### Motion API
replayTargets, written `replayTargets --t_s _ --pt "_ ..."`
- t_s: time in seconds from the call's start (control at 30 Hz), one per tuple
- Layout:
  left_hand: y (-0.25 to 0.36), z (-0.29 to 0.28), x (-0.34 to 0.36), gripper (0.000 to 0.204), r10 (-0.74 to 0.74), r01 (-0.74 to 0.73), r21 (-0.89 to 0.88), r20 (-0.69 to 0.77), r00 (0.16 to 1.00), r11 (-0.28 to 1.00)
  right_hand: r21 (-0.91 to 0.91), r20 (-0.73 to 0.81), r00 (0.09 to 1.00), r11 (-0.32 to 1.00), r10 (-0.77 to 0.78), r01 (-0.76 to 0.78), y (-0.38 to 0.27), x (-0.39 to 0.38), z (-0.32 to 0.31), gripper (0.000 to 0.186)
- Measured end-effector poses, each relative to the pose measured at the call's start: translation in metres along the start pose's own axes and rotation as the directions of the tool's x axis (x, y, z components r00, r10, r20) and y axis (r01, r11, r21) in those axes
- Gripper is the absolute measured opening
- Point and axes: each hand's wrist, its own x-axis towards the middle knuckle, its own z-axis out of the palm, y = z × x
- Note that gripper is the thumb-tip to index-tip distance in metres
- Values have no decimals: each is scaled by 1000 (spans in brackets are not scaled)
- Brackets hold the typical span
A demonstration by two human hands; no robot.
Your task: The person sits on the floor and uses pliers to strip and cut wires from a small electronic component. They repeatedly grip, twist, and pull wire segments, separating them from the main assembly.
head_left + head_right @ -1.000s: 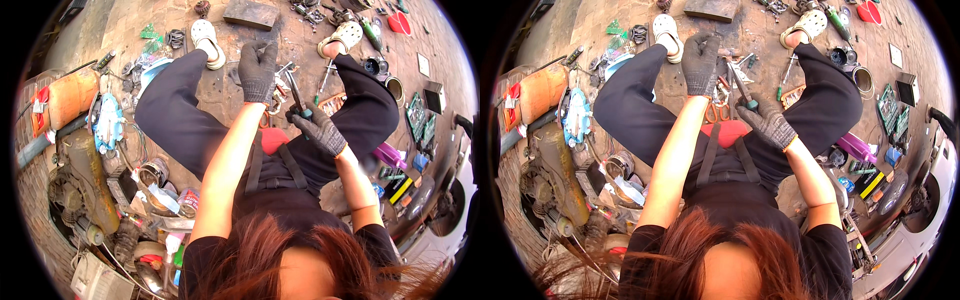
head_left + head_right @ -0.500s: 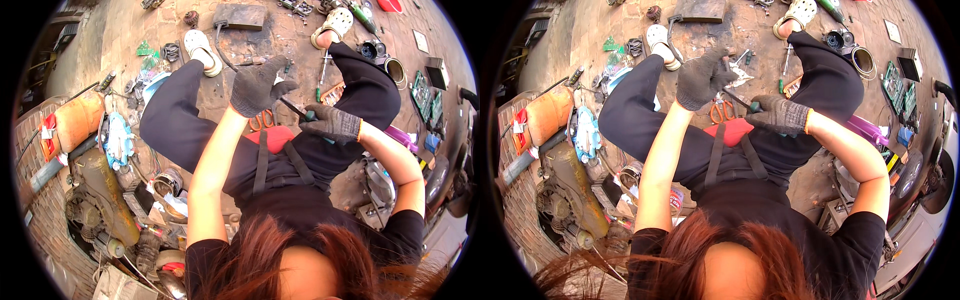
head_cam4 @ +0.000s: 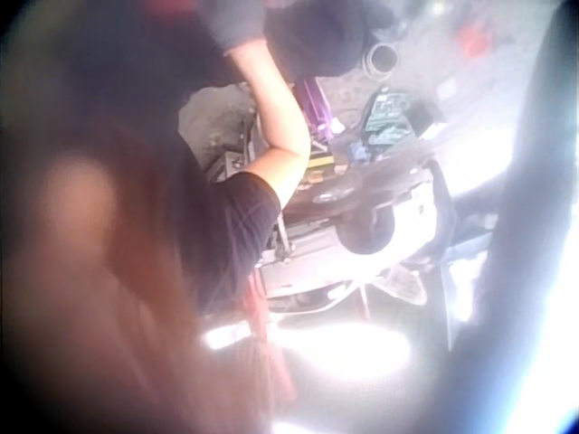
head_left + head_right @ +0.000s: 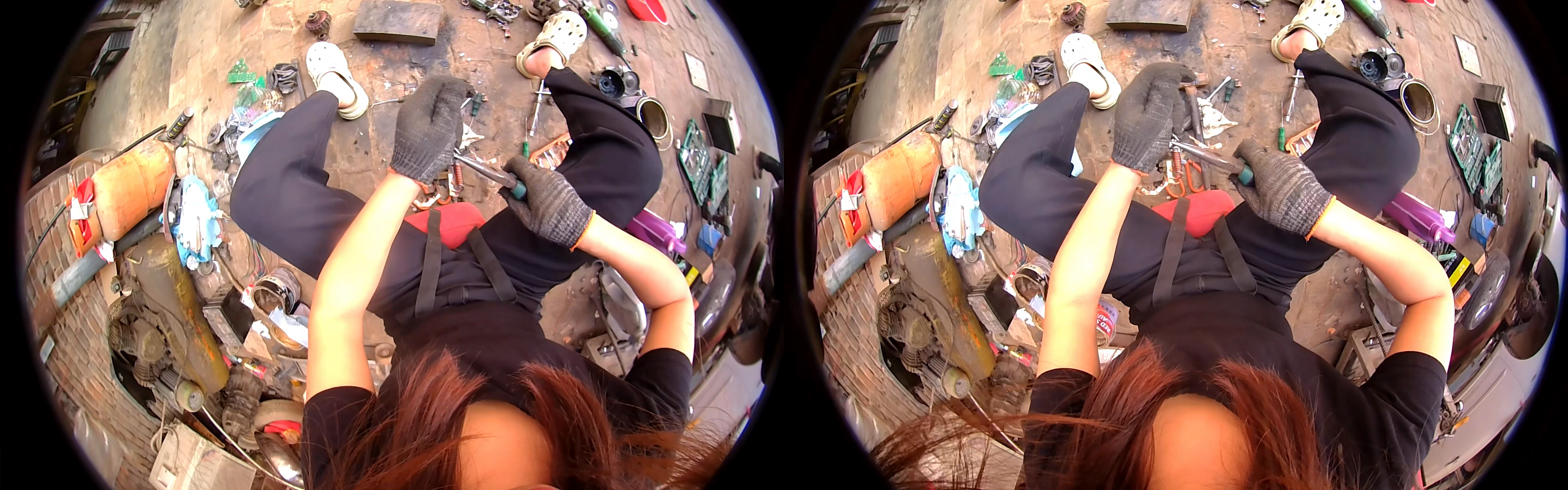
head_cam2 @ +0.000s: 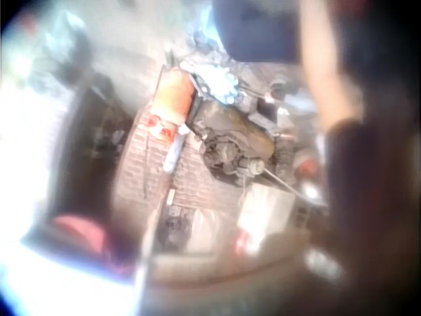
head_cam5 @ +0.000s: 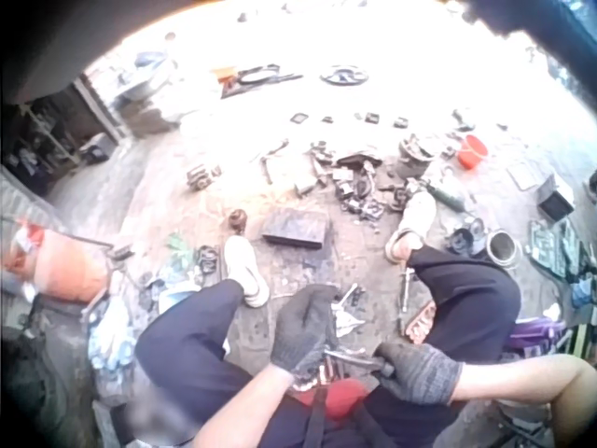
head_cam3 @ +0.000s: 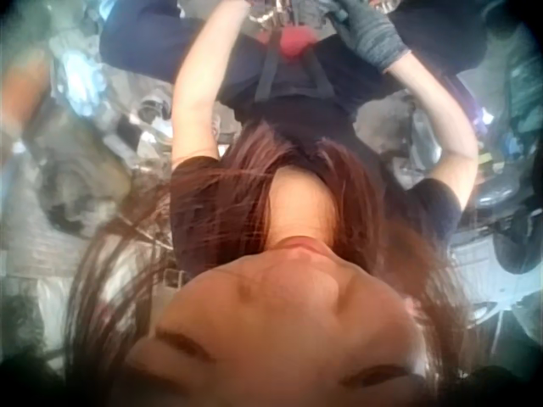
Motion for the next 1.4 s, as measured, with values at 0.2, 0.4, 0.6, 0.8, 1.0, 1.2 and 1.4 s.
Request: replayTargets --t_s 0.2,0.4,0.6,0.8,1.0,1.2,1.4 --pt "-2 13 6 25 -166 176 -198 69 984 964 -57 -135 985 994 -103 96 18 3 6 25" --pt "-9 20 16 21 -348 376 -98 223 911 922 -183 -169 961 965 -220 189 39 12 3 27" --pt "-60 -58 49 18 -705 659 -274 -126 698 701 -506 178 856 701 -485 503 52 5 -36 29" --pt "-24 -62 47 32 -372 266 -495 -127 919 827 -126 -116 976 977 -185 170 35 18 -41 29" --pt "-18 -28 52 25 -309 182 -491 -191 932 852 390 -102 988 909 -115 147 37 30 11 41" --pt "-3 -10 40 22 -222 100 -407 -266 938 908 398 -143 988 910 -62 115 26 25 26 37" --pt "-4 5 30 18 324 -280 177 -317 891 944 445 34 994 889 100 -104 2 13 10 33"
